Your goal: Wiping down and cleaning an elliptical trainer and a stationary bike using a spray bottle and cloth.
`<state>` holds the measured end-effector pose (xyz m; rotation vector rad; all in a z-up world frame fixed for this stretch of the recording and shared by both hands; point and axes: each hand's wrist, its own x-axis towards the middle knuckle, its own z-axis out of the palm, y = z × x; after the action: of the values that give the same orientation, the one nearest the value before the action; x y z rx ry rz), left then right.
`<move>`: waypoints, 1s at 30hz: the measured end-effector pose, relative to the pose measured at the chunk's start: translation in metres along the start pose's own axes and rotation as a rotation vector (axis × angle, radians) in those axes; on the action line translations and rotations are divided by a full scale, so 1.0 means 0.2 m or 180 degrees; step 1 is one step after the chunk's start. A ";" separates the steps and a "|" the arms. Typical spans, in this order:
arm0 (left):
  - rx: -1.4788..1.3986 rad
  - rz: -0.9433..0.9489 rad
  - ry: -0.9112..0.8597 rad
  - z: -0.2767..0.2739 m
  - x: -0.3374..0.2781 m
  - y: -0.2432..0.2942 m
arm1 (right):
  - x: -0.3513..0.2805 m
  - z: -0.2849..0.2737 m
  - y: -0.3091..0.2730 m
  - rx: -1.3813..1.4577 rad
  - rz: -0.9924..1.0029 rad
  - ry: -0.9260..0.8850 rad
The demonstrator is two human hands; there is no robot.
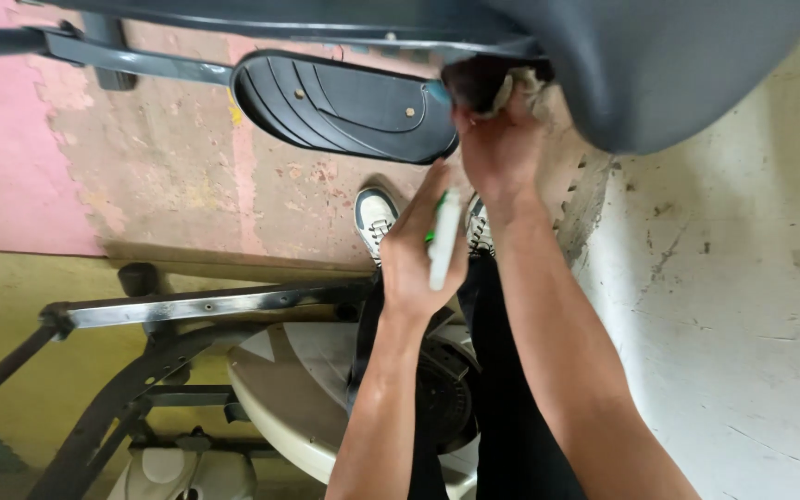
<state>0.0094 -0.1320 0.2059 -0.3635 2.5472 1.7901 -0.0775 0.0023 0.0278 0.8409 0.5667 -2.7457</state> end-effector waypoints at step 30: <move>0.2269 0.1453 -0.2883 -0.23 1.03 0.29 | 0.02 0.48 -0.01 0.1175 -0.0596 0.0928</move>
<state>-0.1956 -0.1939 0.2468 0.8731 2.3662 0.6579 -0.1284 -0.0368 0.0997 1.3511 0.1899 -2.9683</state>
